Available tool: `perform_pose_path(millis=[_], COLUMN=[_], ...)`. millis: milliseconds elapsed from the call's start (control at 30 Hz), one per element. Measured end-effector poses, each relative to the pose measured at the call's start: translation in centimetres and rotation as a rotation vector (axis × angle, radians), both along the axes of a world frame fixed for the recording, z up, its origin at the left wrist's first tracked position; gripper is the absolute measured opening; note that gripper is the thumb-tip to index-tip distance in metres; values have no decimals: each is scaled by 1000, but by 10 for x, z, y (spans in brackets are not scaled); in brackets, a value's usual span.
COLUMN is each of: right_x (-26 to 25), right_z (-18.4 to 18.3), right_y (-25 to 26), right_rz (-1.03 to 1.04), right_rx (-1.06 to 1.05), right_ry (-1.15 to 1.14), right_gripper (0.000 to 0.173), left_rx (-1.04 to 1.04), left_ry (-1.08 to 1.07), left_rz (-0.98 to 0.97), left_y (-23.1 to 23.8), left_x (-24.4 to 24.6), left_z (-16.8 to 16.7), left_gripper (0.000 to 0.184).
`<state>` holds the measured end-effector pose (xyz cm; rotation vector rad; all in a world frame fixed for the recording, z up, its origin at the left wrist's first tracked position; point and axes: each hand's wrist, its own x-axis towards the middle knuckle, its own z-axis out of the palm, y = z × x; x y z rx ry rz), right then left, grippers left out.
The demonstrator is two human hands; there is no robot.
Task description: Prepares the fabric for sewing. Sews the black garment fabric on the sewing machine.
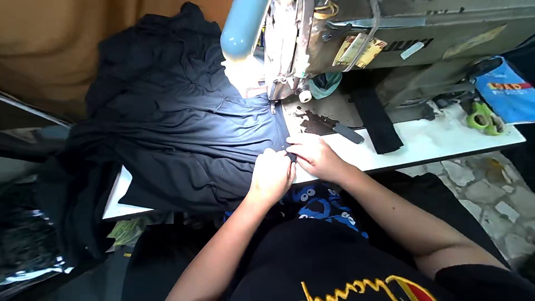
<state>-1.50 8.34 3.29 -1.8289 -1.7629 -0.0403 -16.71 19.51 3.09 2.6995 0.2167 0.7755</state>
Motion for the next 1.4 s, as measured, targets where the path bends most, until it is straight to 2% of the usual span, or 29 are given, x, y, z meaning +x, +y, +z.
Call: perform_pose_path(millis=[200, 367, 500, 600, 667, 833, 1167, 1300, 1400], right_x=[-11, -9, -9, -9, -11, -14, -15, -14, -14], right_z=[-3, 1, 6, 9, 11, 18, 22, 20, 21], right_y=[-4, -2, 0, 2, 3, 6, 4, 3, 3], right_rz=[11, 92, 166, 215, 215, 219, 209, 200, 203], right_rx=[77, 50, 45, 30, 7, -52, -116, -104, -119], right_ry=[-28, -97, -198, -195, -169, -166, -133, -127, -121], right_gripper=[20, 19, 20, 19, 19, 18, 18, 18, 19], left_rx=[-92, -181, -70, 51, 107, 149, 160, 155, 153], left_ry=[-22, 21, -31, 128, 222, 277, 410, 365, 179], left_rz=[2, -45, -58, -170, -164, -152, -185, -191, -202], left_y=[3, 21, 46, 56, 60, 65, 73, 74, 78], left_x=[-4, -7, 16, 32, 33, 30, 20, 20, 21], left_z=[0, 19, 24, 17, 13, 10, 17, 13, 3], left_gripper=[25, 28, 24, 41, 41, 48, 51, 51, 43])
